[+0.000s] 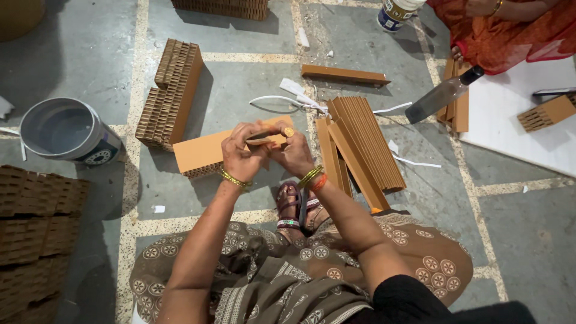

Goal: The person sits on the floor and assembles small cardboard boxes by hand. They pick up flat cardboard pieces, fold them into shape, and press the edges to secure the structure. The person handles multiple pieces sequentially, stacking the finished boxes nearby.

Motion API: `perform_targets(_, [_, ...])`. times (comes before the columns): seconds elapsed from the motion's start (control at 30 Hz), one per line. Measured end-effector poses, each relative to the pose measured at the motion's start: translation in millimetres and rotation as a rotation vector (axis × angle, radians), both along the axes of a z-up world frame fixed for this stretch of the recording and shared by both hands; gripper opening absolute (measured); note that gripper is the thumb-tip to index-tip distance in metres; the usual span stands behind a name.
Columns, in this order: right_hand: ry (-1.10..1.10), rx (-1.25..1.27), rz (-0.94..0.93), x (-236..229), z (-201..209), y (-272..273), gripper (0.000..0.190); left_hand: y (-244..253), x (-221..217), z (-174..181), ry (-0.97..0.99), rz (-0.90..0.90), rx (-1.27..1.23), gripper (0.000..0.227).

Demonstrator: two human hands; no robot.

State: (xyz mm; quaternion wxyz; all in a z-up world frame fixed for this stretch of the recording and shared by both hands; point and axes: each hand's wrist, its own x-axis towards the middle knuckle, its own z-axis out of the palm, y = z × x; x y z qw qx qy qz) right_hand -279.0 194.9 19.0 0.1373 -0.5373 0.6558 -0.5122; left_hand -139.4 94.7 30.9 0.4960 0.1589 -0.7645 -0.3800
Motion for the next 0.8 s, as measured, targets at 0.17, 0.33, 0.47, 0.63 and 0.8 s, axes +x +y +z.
perform_targets(0.17, [-0.079, 0.029, -0.078, 3, -18, -11, 0.024, 3, 1, -11, 0.076, -0.117, 0.199, 0.023])
perform_targets(0.33, [0.229, 0.051, 0.026, 11, 12, -17, 0.077, -9, 15, 16, 0.152, -0.173, 0.428, 0.032])
perform_targets(0.47, [0.301, 0.194, 0.139, 13, 20, -12, 0.091, -22, 41, 37, 0.198, -0.212, 0.559, 0.041])
perform_targets(0.63, [0.347, 0.110, 0.144, 19, 17, -12, 0.089, -25, 42, 36, 0.341, -0.327, 0.537, 0.050])
perform_targets(0.8, [0.226, -0.012, 0.046, 21, 32, -8, 0.086, -27, 37, 32, 0.184, -0.534, 0.760, 0.065])
